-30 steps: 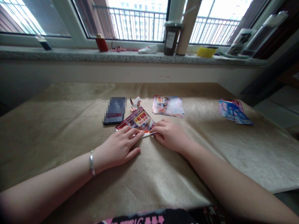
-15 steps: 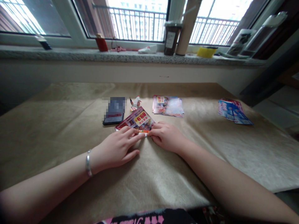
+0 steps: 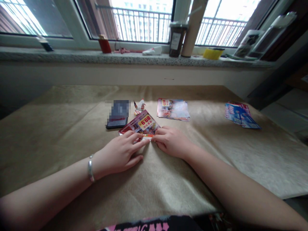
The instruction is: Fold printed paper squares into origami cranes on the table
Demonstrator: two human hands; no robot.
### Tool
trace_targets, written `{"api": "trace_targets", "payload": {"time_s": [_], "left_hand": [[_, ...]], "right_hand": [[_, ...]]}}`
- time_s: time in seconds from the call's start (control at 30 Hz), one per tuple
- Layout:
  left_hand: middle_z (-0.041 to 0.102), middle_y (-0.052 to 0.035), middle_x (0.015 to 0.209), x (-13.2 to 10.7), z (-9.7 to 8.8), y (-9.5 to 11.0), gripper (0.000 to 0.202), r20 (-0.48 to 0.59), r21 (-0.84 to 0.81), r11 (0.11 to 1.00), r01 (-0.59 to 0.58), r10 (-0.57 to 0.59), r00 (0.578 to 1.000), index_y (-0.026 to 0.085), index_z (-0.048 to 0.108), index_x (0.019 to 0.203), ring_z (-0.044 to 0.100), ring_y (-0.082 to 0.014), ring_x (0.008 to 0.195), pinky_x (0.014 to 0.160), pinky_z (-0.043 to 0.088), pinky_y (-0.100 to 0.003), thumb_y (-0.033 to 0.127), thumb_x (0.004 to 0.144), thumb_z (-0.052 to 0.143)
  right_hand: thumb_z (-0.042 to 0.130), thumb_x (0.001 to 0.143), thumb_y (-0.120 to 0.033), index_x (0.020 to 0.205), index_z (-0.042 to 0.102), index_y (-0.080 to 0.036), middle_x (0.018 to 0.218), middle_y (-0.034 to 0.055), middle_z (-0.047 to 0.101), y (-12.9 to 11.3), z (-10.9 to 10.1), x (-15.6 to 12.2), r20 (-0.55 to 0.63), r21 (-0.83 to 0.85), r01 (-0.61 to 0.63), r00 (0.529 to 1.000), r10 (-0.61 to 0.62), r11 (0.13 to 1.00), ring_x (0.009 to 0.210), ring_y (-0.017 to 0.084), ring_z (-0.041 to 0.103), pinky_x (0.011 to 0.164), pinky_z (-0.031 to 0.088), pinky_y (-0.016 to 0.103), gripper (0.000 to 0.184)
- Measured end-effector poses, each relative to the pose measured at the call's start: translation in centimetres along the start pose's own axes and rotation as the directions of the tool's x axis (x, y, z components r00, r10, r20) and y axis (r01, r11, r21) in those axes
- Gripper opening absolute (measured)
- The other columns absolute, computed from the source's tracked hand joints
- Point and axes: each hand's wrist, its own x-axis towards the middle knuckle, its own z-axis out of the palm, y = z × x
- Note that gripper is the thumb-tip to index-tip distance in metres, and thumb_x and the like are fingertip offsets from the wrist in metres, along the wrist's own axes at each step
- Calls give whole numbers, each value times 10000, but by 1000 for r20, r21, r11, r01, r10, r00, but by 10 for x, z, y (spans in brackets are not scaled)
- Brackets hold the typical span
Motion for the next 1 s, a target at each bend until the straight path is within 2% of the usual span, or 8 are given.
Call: {"api": "trace_targets", "payload": {"time_s": [0.23, 0.4, 0.63, 0.87, 1.0], "left_hand": [[524, -122, 1135, -1, 3, -2, 485, -36, -21, 1000, -1, 0, 999, 193, 447, 1321, 473, -267, 1040, 907, 441, -424, 415, 889, 457], [529, -130, 1128, -2, 3, -1, 462, -43, -14, 1000, -2, 1, 999, 178, 478, 1288, 477, -268, 1026, 902, 440, -425, 408, 887, 461], [545, -124, 1115, -2, 2, -1, 468, -53, -9, 1000, -7, 6, 999, 181, 477, 1294, 481, -264, 1020, 901, 438, -420, 404, 883, 477], [520, -106, 1267, -2, 6, -1, 462, -91, 32, 998, -51, 53, 994, 159, 469, 1303, 478, -263, 1031, 914, 419, -409, 386, 902, 445], [537, -103, 1253, -2, 6, 0, 442, -75, 32, 998, -59, 61, 995, 146, 490, 1272, 472, -278, 1064, 913, 423, -408, 379, 898, 450]], "right_hand": [[461, 877, -183, 977, 690, -206, 884, 64, 655, 1, -1, 0, 5, -43, 64, 998, -64, 997, 834, 181, 547, 704, 458, 289, 252], [460, 872, -177, 1021, 674, -218, 906, 60, 658, 1, -2, 0, 15, -50, 99, 995, -99, 994, 844, 181, 547, 710, 459, 287, 264], [467, 855, -159, 925, 694, -187, 862, 73, 653, -1, -3, 4, 23, -56, 89, 996, -88, 994, 825, 186, 546, 715, 464, 294, 239], [471, 864, -175, 977, 676, -203, 922, 68, 649, 2, -1, 3, 28, -95, 103, 994, -101, 990, 859, 188, 547, 733, 460, 301, 236], [475, 860, -172, 961, 681, -200, 920, 68, 650, 4, -3, 2, 34, -105, 104, 994, -101, 989, 860, 185, 549, 729, 459, 297, 231]]}}
